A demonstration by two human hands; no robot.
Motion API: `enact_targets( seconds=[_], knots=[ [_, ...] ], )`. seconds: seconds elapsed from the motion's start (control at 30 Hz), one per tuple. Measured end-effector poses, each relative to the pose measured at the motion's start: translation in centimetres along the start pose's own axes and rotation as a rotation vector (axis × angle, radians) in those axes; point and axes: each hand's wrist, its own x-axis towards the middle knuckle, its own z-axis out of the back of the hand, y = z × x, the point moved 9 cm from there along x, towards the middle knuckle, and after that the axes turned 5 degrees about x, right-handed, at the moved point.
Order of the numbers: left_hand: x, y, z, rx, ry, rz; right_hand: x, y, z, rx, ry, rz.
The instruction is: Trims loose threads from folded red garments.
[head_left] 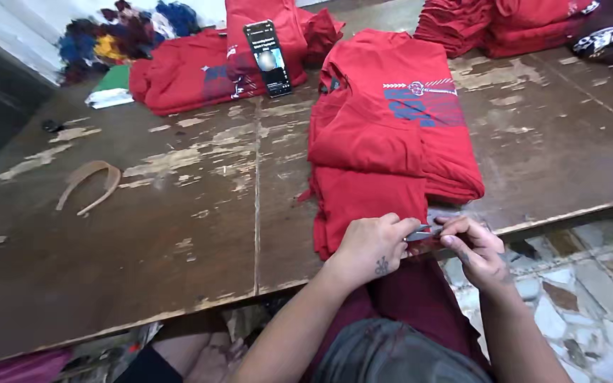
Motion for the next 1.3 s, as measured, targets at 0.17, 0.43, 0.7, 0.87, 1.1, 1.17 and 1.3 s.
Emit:
enact_targets(
  seconds=[0.17,0.43,0.7,0.87,1.1,1.17,1.3],
  knots=[
    [0.0,0.8,0.3,-0.081,-0.062,0.076,-0.3,0.1,-0.1,0.050,0.051,0.008],
    [0.2,4.9,-2.0,-0.533,-0.108,0.363,1.7,-1.0,-2.0,-0.467,0.031,-0.003],
    [-0.4,5.2,-1.5,-0.682,-0.107,0.330,0.2,-1.4,0.9,-0.135,0.145,-0.098],
    [0.1,4.7,-1.1,-0.658,-0.076,0.352,1.5,0.0,-0.4,-0.349,0.048,-0.086],
    [-1.0,4.0,0.8,-0.311,-0.014,0.286,1.2,0.1,-0.8,-0.305,0.025,0.081],
    [-1.2,3.2,0.8,-0.120,0.154,0.294,0.4,-0.5,0.6,-0.182,0.024,0.023],
    [0.0,2.1,1.2,-0.081,0.208,0.194,1.0,0.5,-0.5,-0.258,0.082,-0.001]
  ],
)
